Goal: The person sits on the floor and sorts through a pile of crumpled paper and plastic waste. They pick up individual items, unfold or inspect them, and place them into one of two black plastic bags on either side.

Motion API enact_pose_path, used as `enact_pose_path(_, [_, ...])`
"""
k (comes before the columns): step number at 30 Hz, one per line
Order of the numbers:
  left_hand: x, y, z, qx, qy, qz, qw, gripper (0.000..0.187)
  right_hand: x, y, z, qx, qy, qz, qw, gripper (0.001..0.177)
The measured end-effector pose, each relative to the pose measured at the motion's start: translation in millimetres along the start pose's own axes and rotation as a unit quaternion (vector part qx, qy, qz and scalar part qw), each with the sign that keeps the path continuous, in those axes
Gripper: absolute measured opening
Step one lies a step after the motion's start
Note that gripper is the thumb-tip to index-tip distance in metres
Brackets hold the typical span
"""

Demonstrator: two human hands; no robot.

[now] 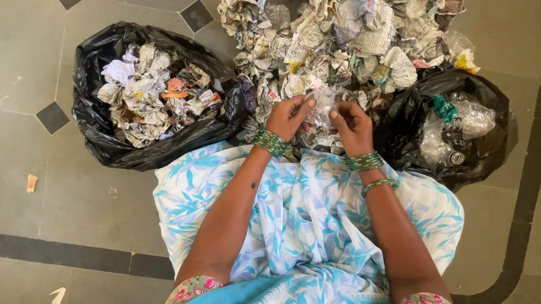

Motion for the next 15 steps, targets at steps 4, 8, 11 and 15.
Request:
enact_pose_path(4, [-0.4,2.9,3.0,-0.014,-0.011,0.002,1.0,0.044,-3.2,22.9,-3.5,-0.111,-0.045,0.094,0.988,0.026])
enact_pose_path(8, [2.2,10.2,0.8,-0.045,0.006,0.003,0.999,0.042,-5.0,28.4,-10.9,-0.109,0.012,0.119,0.987,0.043])
enact_pose_path(11, [3.6,12.0,-3.1,0.017,0.034,-0.009,0.999,0.04,0.4,22.9,-18.0,-0.006,0.097,0.087,0.991,0.054])
enact_pose_path(15, [3.7,19.2,-4.8,0.114,0.041,0.016,0.993,0.039,-2.8,7.3,-20.3,-0.073,0.117,-0.056,0.989,0.065])
Point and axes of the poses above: each hand's wrist, its own x-axis towards the middle knuckle, its own z-axis out of the back of the hand, y = z × x, the point moved 6 cm from there along x, towards the middle knuckle, and after that the axes turned 10 degrees about y, right-handed, at the moved point
